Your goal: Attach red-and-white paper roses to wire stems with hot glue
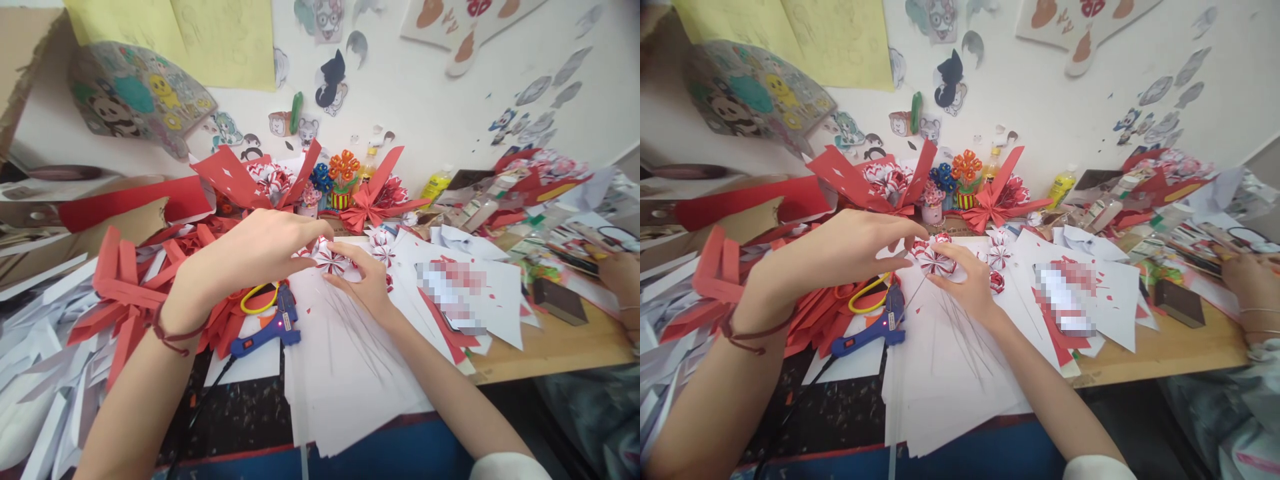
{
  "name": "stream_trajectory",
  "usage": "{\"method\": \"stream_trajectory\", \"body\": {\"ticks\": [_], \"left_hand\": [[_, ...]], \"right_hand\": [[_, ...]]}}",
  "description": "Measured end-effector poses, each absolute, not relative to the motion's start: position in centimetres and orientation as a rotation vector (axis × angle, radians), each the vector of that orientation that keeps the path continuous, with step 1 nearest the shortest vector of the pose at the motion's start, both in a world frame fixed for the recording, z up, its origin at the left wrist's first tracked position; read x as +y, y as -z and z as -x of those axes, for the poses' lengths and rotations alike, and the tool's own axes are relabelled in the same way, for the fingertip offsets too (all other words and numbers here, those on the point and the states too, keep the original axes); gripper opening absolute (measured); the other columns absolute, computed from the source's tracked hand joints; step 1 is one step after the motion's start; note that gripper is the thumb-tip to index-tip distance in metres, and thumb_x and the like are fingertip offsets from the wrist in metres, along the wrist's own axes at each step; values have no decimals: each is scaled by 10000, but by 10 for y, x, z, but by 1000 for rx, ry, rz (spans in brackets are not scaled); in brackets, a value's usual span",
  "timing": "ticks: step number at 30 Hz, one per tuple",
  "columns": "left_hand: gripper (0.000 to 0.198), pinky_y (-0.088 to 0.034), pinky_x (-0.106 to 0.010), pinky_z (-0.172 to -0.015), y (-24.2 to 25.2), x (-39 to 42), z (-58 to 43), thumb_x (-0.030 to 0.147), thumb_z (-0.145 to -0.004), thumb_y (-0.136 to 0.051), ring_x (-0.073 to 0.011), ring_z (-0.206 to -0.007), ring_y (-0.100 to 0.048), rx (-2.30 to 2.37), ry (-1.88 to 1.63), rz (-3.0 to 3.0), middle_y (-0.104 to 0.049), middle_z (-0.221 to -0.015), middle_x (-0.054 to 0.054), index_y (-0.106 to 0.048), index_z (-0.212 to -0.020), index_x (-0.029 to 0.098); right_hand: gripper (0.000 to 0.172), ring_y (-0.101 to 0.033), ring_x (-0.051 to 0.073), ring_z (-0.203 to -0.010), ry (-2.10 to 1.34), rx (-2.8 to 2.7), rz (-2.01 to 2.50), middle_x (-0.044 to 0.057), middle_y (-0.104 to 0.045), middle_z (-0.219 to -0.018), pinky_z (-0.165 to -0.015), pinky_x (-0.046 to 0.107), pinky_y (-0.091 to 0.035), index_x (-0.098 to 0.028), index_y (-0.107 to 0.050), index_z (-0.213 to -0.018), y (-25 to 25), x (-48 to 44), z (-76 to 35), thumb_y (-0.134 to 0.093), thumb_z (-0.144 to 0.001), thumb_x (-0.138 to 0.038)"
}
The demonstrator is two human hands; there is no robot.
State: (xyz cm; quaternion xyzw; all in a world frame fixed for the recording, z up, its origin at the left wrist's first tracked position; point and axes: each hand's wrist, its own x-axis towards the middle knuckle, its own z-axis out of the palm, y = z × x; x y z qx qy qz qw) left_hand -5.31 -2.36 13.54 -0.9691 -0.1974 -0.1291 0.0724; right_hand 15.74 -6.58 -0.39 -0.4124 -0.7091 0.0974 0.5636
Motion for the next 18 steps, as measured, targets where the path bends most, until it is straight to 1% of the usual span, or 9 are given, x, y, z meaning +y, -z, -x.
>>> {"method": "stream_trajectory", "body": {"ticks": [2,5,8,13,18], "left_hand": [[296,-409,-242,-632,-136,-25,54,318,-932,-597,-166,-809,-671,-491,453,3010,-726,-1048,-27,-609,-1217,238],[302,-425,-235,-651,-136,-27,54,372,-935,-622,-152,-799,-672,-329,537,3122,-733,-1031,-19,-625,-1212,253],[260,-432,-231,-665,-139,-33,55,338,-946,-618,-145,-796,-674,-241,602,3155,-737,-1003,-14,-646,-1194,266],[218,-443,-234,-698,-145,-45,56,267,-964,-590,-140,-843,-674,-158,647,3158,-730,-1017,-13,-658,-1171,263],[178,-425,-250,-667,-148,-53,56,239,-965,-576,-141,-798,-655,-125,644,3095,-726,-945,-9,-673,-1114,234]], "right_hand": [[461,-637,221,-1157,-208,-1659,979,48,-694,-1231,-1044,388,-490,-270,-660,-1239,6,-65,-158,-801,-802,-308],[439,-657,231,-1112,-178,-1634,988,49,-708,-1190,-1009,396,-512,-259,-668,-1201,8,-64,-159,-808,-792,-335],[404,-667,236,-1080,-158,-1641,995,40,-717,-1159,-986,406,-528,-266,-673,-1171,9,-63,-159,-799,-798,-358],[403,-669,231,-1074,-150,-1661,998,30,-717,-1153,-984,402,-534,-280,-666,-1182,8,-64,-158,-791,-806,-354],[371,-667,230,-1085,-138,-1673,995,26,-716,-1161,-985,396,-535,-286,-666,-1191,9,-63,-159,-755,-833,-331]]}}
